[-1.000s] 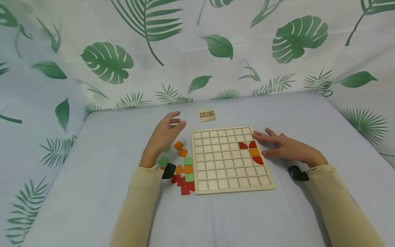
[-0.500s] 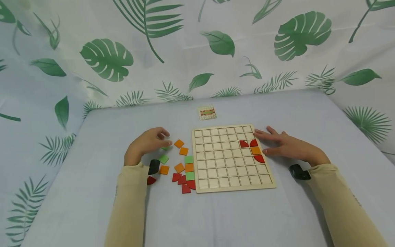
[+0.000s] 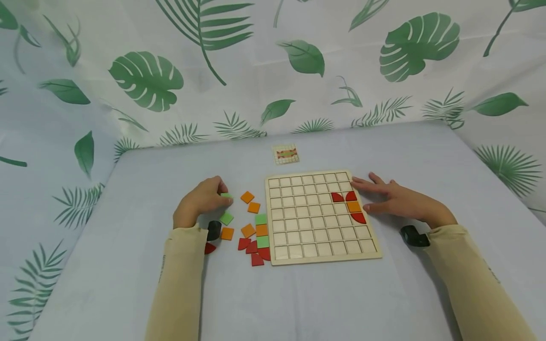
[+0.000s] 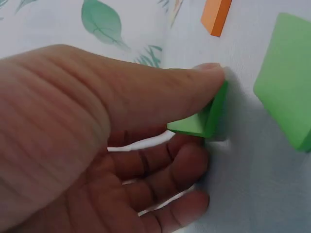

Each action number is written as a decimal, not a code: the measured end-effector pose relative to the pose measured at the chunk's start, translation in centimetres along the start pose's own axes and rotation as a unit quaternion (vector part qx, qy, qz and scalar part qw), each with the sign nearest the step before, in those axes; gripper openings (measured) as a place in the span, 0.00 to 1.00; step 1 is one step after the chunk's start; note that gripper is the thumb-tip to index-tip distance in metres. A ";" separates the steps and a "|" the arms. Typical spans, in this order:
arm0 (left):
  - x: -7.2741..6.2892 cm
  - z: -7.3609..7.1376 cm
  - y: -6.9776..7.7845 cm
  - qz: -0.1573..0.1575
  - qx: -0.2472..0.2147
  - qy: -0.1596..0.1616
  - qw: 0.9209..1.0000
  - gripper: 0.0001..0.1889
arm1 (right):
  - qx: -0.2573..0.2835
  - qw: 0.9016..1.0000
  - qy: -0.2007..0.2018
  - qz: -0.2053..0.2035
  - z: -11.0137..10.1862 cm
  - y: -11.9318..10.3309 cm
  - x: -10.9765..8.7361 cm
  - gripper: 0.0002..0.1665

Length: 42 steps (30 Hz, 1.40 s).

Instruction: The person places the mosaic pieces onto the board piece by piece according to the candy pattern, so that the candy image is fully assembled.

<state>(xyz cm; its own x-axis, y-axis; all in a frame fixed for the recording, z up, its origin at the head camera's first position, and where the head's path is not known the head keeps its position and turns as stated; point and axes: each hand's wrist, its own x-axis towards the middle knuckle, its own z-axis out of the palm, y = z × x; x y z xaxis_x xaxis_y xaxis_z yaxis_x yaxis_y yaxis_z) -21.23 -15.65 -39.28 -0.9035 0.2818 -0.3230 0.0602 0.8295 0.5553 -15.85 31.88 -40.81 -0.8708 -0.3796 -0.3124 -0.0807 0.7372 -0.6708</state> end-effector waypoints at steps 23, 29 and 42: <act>1.0 1.8 3.1 0.093 -0.281 0.078 0.952 0.10 | 0.002 1.000 0.001 0.008 0.1 -0.4 -0.2 0.46; 1.4 3.2 5.0 0.159 -0.409 0.055 0.897 0.10 | 0.000 1.000 0.002 0.007 0.0 -0.3 -0.2 0.46; 1.2 5.4 9.1 0.178 -0.486 0.014 0.856 0.12 | -0.004 1.000 0.004 0.003 0.0 -0.3 -0.1 0.46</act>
<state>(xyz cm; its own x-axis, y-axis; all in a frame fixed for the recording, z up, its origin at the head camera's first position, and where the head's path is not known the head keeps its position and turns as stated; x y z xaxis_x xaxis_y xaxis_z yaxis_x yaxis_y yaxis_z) -19.46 -5.15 -38.76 -0.9123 0.4094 0.0096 -0.0352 -0.1019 0.9942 -15.75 31.75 -40.58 -0.8751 -0.3712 -0.3105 -0.0803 0.7441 -0.6632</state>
